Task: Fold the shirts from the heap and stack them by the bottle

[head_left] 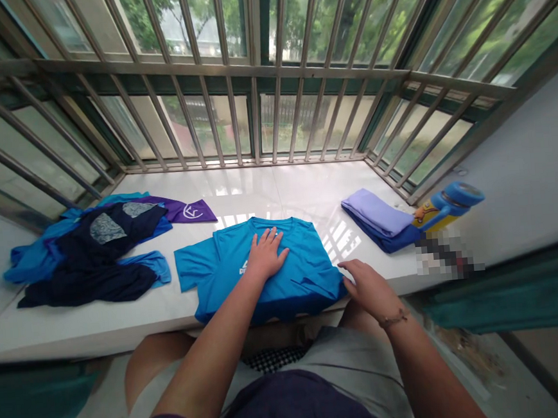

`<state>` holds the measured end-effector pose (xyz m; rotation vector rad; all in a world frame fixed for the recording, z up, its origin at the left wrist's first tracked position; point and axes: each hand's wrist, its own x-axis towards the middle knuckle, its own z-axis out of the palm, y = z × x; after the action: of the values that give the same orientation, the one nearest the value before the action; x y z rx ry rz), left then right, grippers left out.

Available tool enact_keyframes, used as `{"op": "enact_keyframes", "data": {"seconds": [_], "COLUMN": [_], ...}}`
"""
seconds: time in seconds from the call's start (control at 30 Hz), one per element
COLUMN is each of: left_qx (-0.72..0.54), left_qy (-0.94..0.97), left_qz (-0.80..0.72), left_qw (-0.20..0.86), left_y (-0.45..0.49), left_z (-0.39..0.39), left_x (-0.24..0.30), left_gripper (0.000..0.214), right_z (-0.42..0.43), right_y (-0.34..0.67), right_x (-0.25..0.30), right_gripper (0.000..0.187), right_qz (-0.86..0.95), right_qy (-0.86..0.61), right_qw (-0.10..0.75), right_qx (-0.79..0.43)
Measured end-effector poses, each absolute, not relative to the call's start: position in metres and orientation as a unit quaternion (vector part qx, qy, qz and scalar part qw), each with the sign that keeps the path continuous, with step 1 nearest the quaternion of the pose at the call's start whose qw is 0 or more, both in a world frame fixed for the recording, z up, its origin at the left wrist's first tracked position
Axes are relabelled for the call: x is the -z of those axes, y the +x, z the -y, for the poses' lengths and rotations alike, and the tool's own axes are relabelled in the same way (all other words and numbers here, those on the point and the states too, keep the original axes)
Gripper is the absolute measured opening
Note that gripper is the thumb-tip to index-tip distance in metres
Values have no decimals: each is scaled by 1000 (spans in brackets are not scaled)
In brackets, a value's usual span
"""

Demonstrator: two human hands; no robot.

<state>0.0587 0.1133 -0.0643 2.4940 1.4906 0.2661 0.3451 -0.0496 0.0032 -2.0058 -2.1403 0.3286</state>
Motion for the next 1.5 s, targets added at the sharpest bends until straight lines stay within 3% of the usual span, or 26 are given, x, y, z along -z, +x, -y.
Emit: {"op": "enact_keyframes", "data": {"seconds": [0.2,0.33,0.43,0.57,0.77,0.9,1.07,1.3,1.5], "left_qx": [-146,-207,-198,-182,-217,-255,-327,-326,-286], "left_qy": [845,862,876,848,838,814,758,763,816], "left_qz": [-504,-454,-421,-458,-418,-412,-367,-306,-311], "left_qw": [102,93,125,195,275,321,429,467,395], "left_y": [55,59,84,136,168,161,155,155,153], "left_z": [-110,-105,-110,-137,-175,-179,-180,-183,-180], "left_x": [67,58,49,43,57,71,81,84,74], "left_gripper": [61,38,33,48,20,25,54,31,43], "right_z": [57,62,66,72,79,83,88,91,90], "right_y": [359,360,358,353,352,358,358,348,345], "right_x": [17,26,32,37,42,49,52,45,42], "right_gripper": [36,40,30,19,20,22,26,28,27], "right_qz": [714,724,726,724,721,717,716,712,700], "right_qy": [-670,-654,-653,-659,-663,-660,-663,-677,-691], "right_qw": [125,149,162,171,191,222,219,181,180], "right_qx": [-162,-161,-142,-109,-64,-46,-9,32,21]}}
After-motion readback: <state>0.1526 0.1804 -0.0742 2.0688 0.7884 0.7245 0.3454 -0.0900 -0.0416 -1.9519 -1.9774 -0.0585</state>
